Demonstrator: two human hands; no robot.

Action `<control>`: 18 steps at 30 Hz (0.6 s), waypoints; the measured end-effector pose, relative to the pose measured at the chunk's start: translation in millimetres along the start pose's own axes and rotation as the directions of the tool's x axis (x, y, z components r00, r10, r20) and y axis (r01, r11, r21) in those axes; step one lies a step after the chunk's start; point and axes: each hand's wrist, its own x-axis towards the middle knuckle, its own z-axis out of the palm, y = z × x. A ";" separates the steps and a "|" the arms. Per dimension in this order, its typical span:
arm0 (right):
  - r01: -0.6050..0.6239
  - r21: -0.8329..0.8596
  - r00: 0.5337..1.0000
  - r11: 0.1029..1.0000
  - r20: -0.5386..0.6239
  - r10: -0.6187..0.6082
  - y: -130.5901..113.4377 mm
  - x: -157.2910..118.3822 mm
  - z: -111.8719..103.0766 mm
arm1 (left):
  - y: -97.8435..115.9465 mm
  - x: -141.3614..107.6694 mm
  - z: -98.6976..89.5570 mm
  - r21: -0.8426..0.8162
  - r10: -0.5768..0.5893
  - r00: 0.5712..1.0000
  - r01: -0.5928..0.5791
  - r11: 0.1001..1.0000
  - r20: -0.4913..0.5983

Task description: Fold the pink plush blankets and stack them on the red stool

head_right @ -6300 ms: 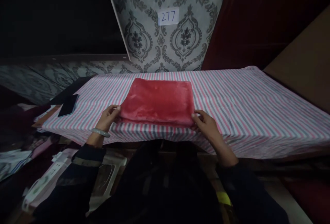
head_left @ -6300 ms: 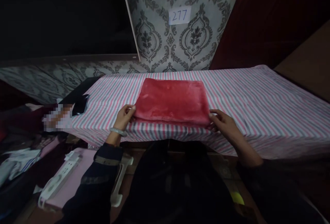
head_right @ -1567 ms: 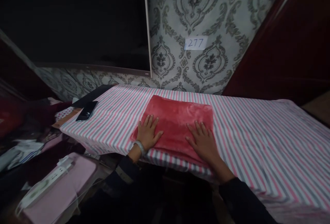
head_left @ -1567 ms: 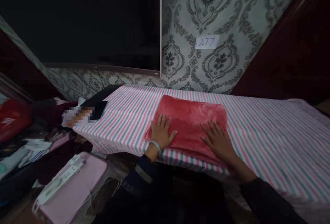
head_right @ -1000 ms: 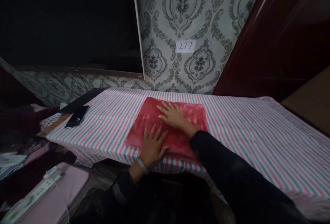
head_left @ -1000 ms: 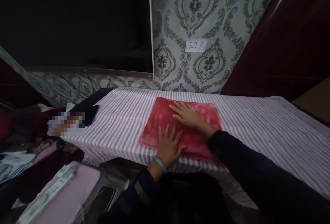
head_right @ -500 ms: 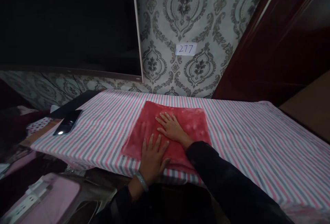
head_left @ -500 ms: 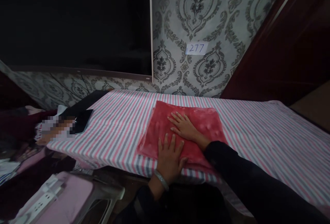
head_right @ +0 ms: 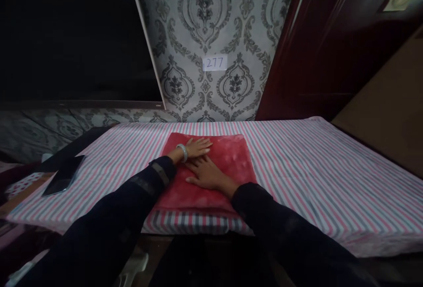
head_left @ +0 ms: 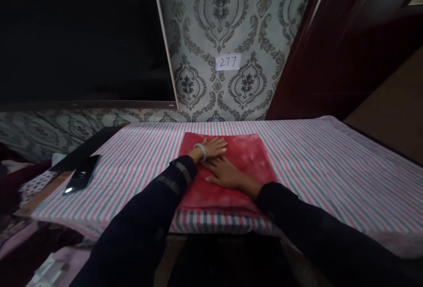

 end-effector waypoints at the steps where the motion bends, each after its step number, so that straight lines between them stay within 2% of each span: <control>1: -0.014 -0.004 1.000 1.000 -0.002 0.014 -1.1 -0.9 1.3 | -6.7 5.7 7.2 0.014 -0.017 1.000 0.016 1.000 0.011; 4: -0.028 0.015 1.000 1.000 -0.005 0.028 -2.3 -1.3 3.8 | -24.6 11.5 24.2 -0.014 -0.002 0.999 0.003 1.000 0.033; 8: -0.017 0.062 0.999 0.998 0.043 0.015 -1.6 -2.7 1.3 | -38.1 12.9 30.8 -0.071 0.035 0.999 -0.033 0.997 0.036; 13: 0.034 0.203 0.983 0.979 0.170 -0.069 -10.1 -20.4 -4.6 | -36.5 15.8 28.1 -0.047 0.025 0.997 -0.022 0.999 0.074; 15: 0.076 0.241 0.973 0.968 0.192 -0.124 -19.6 -33.6 -5.5 | -32.6 15.3 27.3 -0.031 0.009 0.998 -0.007 0.999 0.068; 18: 0.076 0.265 0.969 0.961 0.208 -0.134 -37.5 -55.3 -9.4 | -25.3 12.1 25.4 0.023 -0.024 0.998 0.023 0.999 0.053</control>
